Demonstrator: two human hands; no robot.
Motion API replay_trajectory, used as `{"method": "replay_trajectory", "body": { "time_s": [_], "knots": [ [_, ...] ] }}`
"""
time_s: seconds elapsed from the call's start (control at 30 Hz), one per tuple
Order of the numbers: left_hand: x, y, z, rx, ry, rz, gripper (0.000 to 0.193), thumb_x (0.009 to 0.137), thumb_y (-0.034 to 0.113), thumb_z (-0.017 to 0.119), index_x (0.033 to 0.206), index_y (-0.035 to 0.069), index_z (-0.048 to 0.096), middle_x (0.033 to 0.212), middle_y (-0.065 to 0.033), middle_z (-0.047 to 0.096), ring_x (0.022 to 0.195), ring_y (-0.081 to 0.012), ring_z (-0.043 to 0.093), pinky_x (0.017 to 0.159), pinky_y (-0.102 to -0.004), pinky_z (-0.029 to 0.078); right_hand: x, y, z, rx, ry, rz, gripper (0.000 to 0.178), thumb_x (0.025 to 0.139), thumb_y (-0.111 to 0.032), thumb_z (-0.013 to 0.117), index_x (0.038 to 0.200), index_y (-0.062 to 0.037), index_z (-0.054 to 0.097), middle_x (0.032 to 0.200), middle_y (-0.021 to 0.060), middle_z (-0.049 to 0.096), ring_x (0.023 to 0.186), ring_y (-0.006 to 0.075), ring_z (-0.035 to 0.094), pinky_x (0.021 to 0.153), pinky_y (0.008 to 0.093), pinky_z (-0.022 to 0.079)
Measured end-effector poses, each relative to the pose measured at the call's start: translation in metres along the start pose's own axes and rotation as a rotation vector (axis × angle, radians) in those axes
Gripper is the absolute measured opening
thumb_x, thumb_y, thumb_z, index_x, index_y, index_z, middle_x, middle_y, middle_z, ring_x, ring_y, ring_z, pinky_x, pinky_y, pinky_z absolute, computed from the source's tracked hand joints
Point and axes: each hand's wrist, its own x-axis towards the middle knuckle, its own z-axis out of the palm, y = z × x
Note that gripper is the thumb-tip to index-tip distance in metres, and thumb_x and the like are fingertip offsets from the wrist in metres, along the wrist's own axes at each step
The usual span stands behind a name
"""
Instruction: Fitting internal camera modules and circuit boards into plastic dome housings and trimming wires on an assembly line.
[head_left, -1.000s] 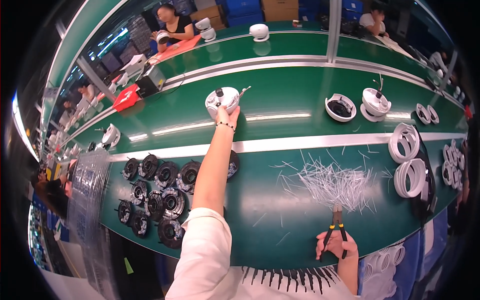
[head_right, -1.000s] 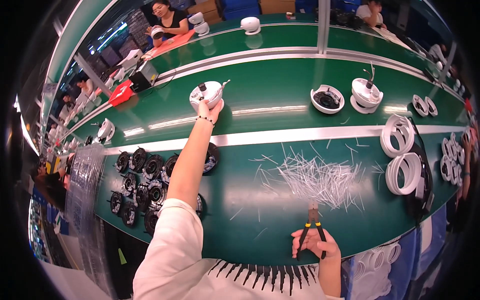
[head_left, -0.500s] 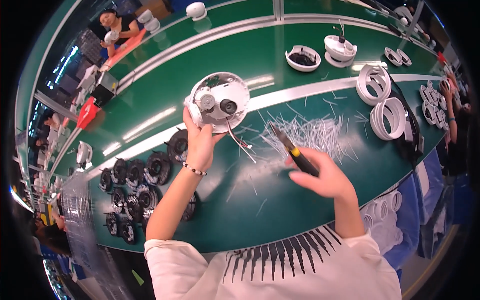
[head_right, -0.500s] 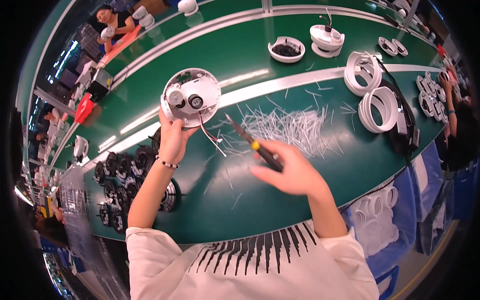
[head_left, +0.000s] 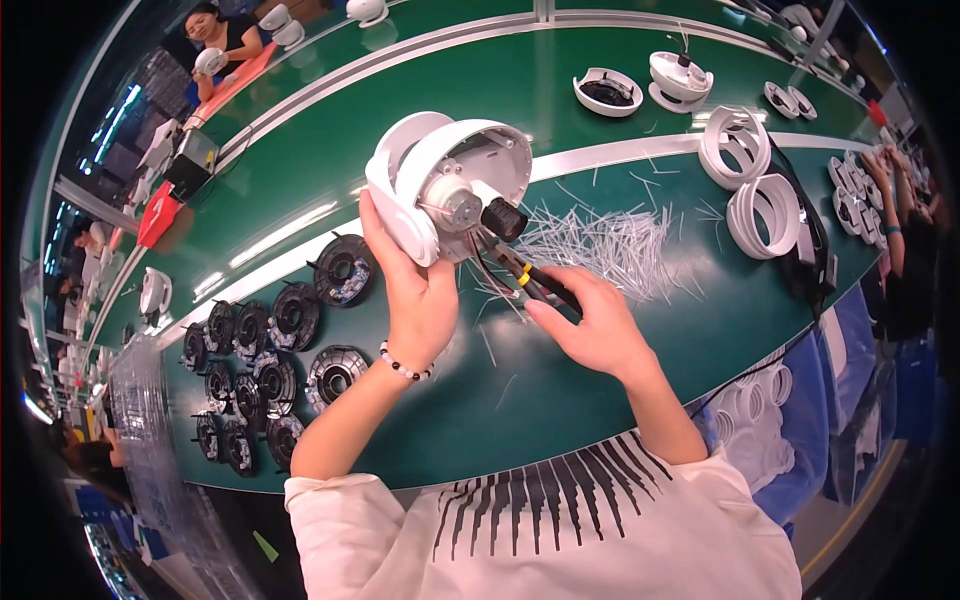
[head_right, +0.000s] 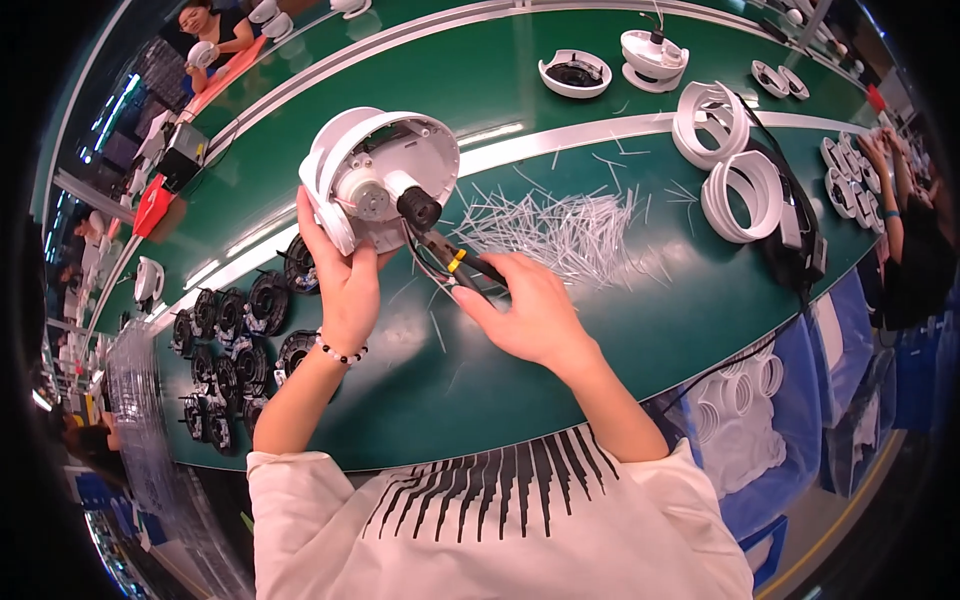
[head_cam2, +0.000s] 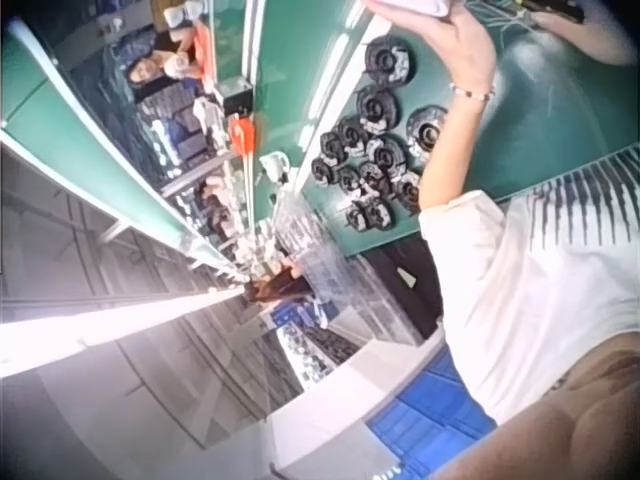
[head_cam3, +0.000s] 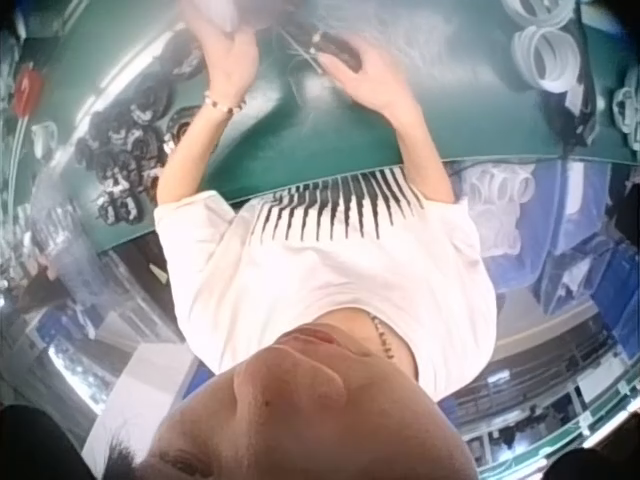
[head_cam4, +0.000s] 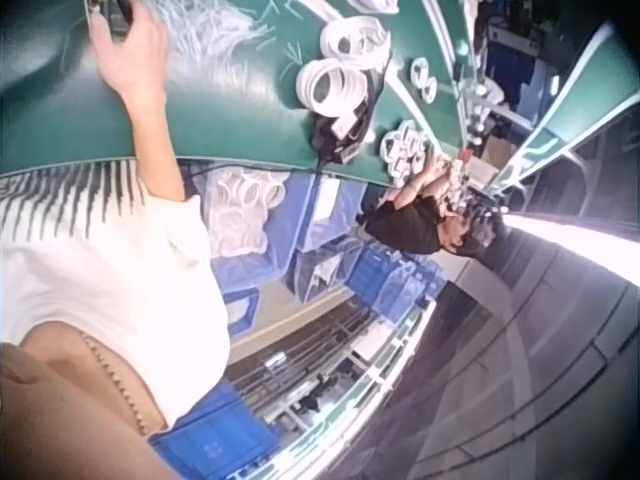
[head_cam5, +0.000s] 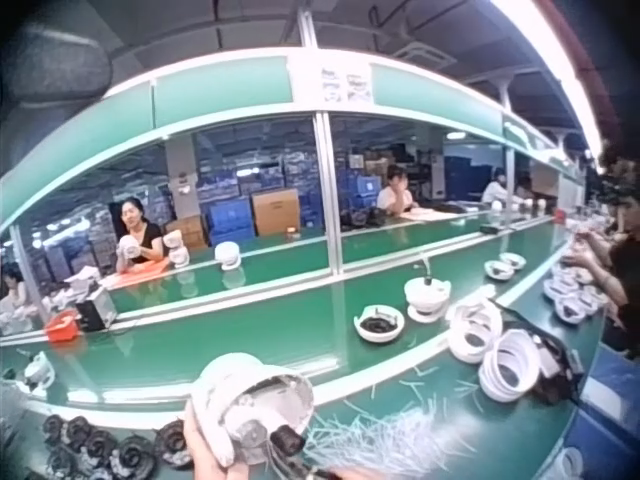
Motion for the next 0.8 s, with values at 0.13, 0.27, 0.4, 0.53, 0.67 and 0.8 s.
{"method": "replay_trajectory", "body": {
  "time_s": [0.13, 0.27, 0.4, 0.53, 0.67, 0.8],
  "knots": [
    [-0.004, 0.003, 0.011, 0.044, 0.035, 0.110, 0.075, 0.071, -0.007, 0.040, 0.132, -0.002, -0.003, 0.133, -0.0204, 0.015, 0.124, -0.0279, 0.022, 0.101, -0.0335, 0.019, -0.004, -0.003, 0.001, -0.108, 0.063, 0.024, 0.043, 0.071, -0.029, 0.063, 0.100, 0.0020, 0.056, 0.086, 0.0158, 0.059, 0.078, 0.0272, 0.058, 0.071, 0.0330, 0.044],
    [-0.008, 0.012, 0.018, 0.087, 0.008, 0.186, 0.075, 0.074, -0.006, 0.042, 0.133, 0.000, -0.004, 0.132, -0.0206, 0.017, 0.122, -0.0279, 0.025, 0.100, -0.0336, 0.022, -0.006, -0.004, -0.003, -0.148, 0.075, 0.023, 0.041, 0.070, -0.027, 0.063, 0.097, 0.0025, 0.057, 0.082, 0.0163, 0.059, 0.074, 0.0268, 0.059, 0.068, 0.0328, 0.045],
    [-0.012, 0.016, 0.021, 0.127, -0.017, 0.211, 0.074, 0.077, -0.005, 0.042, 0.133, 0.001, -0.006, 0.130, -0.0209, 0.022, 0.117, -0.0274, 0.033, 0.096, -0.0328, 0.028, -0.004, -0.006, -0.003, -0.116, 0.136, -0.003, 0.036, 0.070, -0.026, 0.063, 0.092, 0.0032, 0.059, 0.076, 0.0152, 0.060, 0.066, 0.0245, 0.059, 0.063, 0.0308, 0.046],
    [-0.015, 0.014, 0.023, 0.052, -0.035, 0.166, 0.075, 0.077, -0.005, 0.042, 0.133, 0.001, -0.007, 0.128, -0.0215, 0.026, 0.114, -0.0278, 0.036, 0.095, -0.0331, 0.030, -0.006, -0.008, -0.002, -0.130, 0.089, 0.026, 0.032, 0.069, -0.024, 0.064, 0.085, 0.0036, 0.060, 0.066, 0.0129, 0.059, 0.052, 0.0204, 0.055, 0.052, 0.0276, 0.043],
    [-0.007, 0.007, 0.025, 0.334, 0.048, 0.385, 0.078, 0.075, -0.003, 0.044, 0.133, 0.000, -0.008, 0.127, -0.0232, 0.028, 0.112, -0.0308, 0.039, 0.094, -0.0350, 0.030, -0.013, -0.003, 0.004, -0.088, 0.130, 0.016, 0.028, 0.070, -0.026, 0.063, 0.070, 0.0010, 0.059, 0.053, 0.0111, 0.051, 0.044, 0.0215, 0.052, 0.045, 0.0321, 0.039],
    [0.012, -0.010, 0.022, 0.163, 0.101, 0.635, 0.080, 0.078, 0.014, 0.054, 0.133, 0.002, -0.003, 0.128, -0.0202, 0.029, 0.116, -0.0301, 0.036, 0.097, -0.0360, 0.028, -0.027, 0.026, 0.015, 0.266, 0.161, 0.084, 0.025, 0.074, -0.022, 0.062, 0.081, 0.0018, 0.061, 0.057, 0.0072, 0.055, 0.047, 0.0117, 0.052, 0.045, 0.0255, 0.039]
  ]
}}
